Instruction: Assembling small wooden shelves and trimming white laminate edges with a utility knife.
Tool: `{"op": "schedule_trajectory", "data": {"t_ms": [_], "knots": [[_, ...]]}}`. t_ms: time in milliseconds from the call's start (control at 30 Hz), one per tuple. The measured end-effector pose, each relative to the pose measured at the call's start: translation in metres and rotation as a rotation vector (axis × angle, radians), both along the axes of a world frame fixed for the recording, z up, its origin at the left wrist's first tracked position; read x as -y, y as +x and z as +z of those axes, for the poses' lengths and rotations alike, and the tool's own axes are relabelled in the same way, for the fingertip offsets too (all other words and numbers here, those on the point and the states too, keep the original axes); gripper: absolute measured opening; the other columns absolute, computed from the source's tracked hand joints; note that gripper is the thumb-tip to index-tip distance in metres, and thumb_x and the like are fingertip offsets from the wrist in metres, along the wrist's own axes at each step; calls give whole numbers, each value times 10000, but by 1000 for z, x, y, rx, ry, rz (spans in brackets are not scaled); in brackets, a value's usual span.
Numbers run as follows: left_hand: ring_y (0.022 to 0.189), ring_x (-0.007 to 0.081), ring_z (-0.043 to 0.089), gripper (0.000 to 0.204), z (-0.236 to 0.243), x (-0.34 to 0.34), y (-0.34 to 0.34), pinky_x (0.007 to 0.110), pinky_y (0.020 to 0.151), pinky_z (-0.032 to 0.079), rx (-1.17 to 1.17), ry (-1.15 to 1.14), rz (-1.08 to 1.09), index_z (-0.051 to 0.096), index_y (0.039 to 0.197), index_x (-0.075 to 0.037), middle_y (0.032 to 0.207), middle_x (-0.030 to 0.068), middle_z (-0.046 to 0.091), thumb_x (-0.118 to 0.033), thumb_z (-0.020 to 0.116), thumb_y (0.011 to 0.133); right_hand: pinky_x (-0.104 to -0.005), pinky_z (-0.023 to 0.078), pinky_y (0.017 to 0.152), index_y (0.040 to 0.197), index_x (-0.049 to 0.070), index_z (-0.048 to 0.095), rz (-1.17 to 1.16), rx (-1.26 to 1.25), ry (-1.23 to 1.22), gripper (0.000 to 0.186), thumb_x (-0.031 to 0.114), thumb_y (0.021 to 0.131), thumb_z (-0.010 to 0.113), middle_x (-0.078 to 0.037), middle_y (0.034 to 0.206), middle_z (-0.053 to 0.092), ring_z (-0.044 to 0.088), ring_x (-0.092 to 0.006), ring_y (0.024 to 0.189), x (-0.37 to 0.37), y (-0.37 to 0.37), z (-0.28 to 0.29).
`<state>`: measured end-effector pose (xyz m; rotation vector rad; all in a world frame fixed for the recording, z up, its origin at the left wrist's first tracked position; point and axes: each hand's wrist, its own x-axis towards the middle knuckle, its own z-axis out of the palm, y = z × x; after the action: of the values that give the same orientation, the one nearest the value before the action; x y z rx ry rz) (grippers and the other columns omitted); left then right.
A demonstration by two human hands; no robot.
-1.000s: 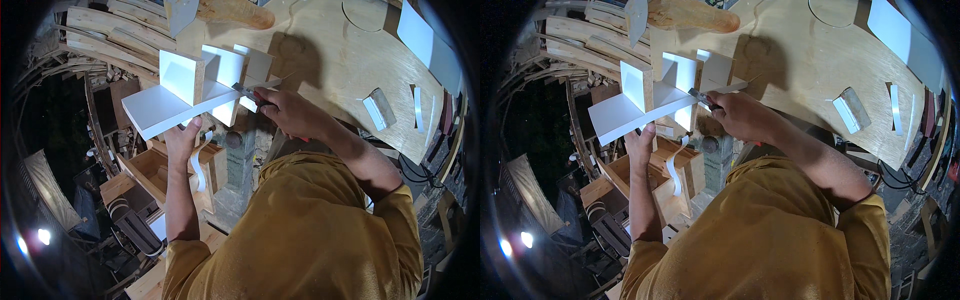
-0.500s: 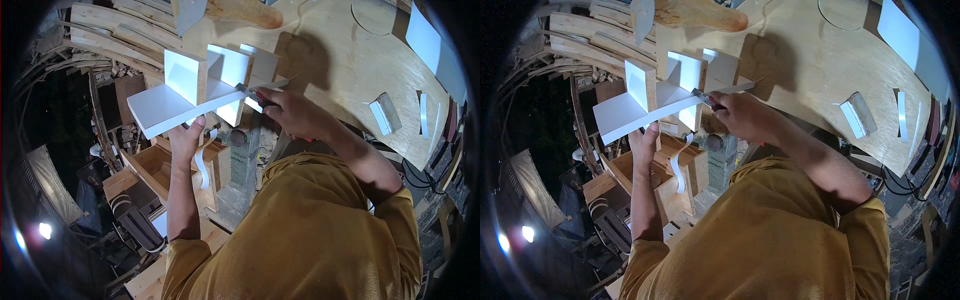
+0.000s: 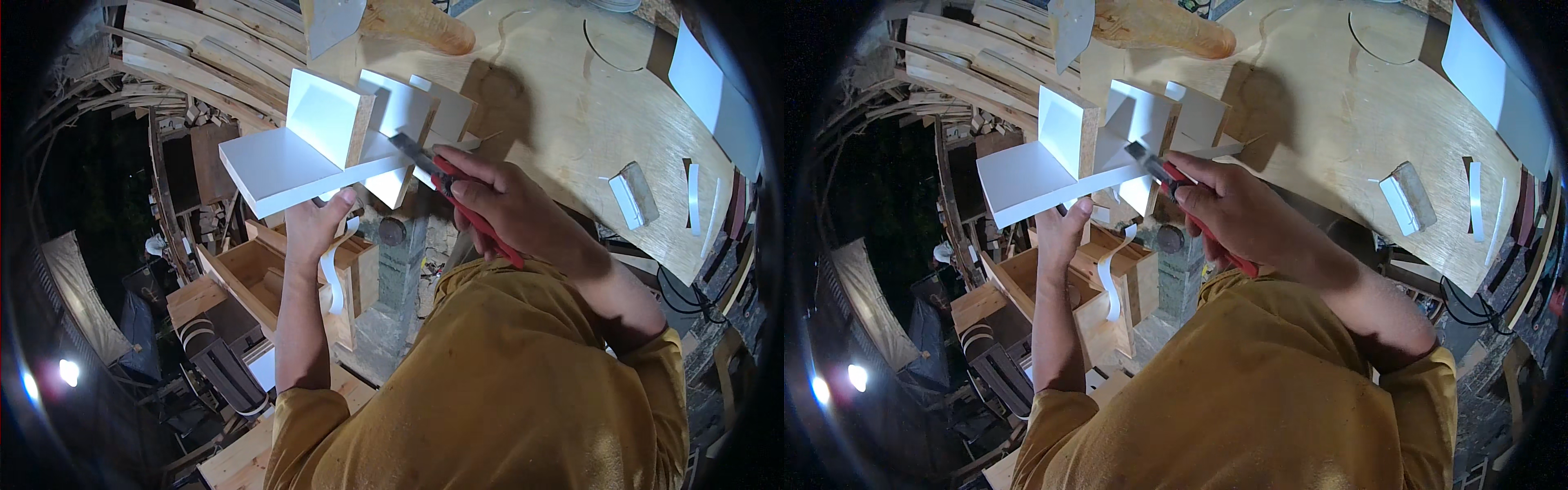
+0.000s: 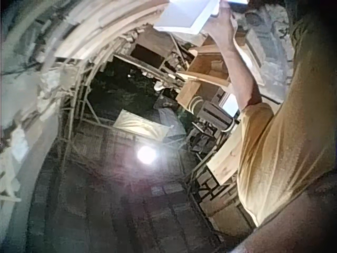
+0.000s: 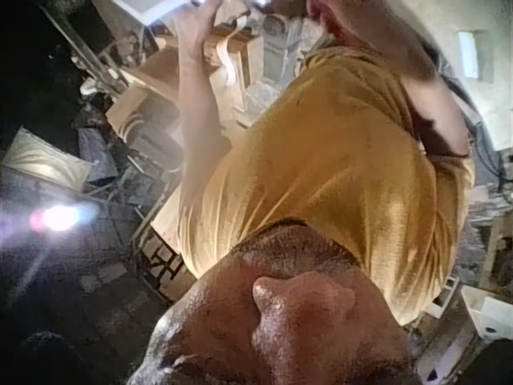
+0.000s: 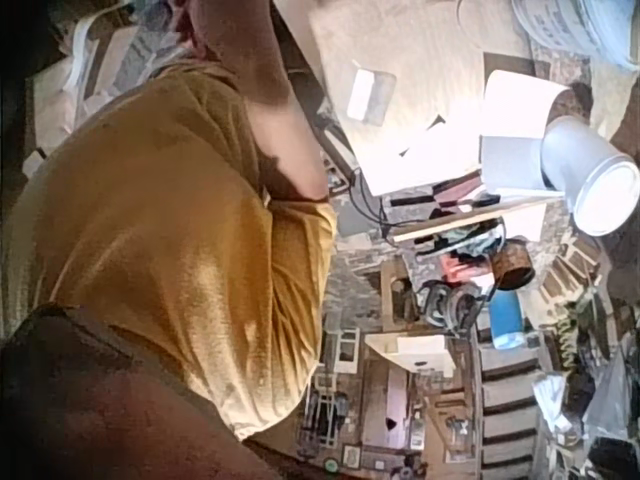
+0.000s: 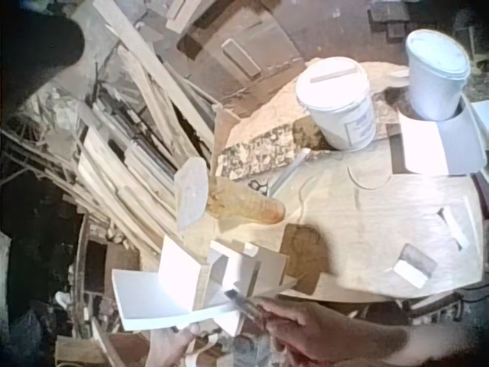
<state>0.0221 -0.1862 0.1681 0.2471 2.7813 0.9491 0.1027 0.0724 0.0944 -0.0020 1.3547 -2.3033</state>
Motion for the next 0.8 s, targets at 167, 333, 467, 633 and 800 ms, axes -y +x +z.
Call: {"op": "schedule_trajectory", "data": {"t_ms": [167, 333, 467, 633, 800], "knots": [[972, 230, 570, 620, 3, -4, 3, 365, 876, 465, -2, -50, 12, 534, 1157, 33, 1049, 124, 588, -341, 768, 722, -223, 459, 452, 1478, 64, 304, 119, 63, -142, 496, 130, 1000, 420, -47, 747, 554, 521, -67, 478, 1, -3, 14], [992, 224, 565, 690, -4, 0, 2, 367, 885, 463, 9, 65, 12, 524, 1173, 32, 1069, 116, 580, -414, 794, 721, -258, 459, 424, 1434, 37, 360, 97, -4, -81, 456, 122, 988, 398, -39, 663, 530, 530, -92, 451, 7, -4, 24], [1005, 219, 559, 763, -4, 1, 2, 367, 895, 458, 63, 95, 29, 517, 1178, 32, 1080, 111, 571, -486, 817, 704, -266, 460, 428, 1417, 23, 372, 106, -7, -73, 441, 125, 989, 400, -30, 633, 525, 524, -94, 449, 5, -5, 31], [996, 212, 565, 717, -4, -2, 3, 360, 882, 462, 34, 115, 33, 529, 1159, 25, 1056, 103, 579, -456, 815, 711, -283, 475, 445, 1406, 24, 384, 96, -62, 4, 428, 136, 994, 402, -39, 636, 545, 526, -99, 455, 8, -6, 30], [985, 205, 571, 626, -1, -7, 5, 355, 876, 464, 78, 122, 51, 542, 1145, 18, 1037, 98, 591, -377, 795, 730, -295, 483, 456, 1400, 26, 394, 124, -44, 34, 421, 147, 997, 402, -49, 603, 539, 532, -109, 452, 8, -7, 34]]}}
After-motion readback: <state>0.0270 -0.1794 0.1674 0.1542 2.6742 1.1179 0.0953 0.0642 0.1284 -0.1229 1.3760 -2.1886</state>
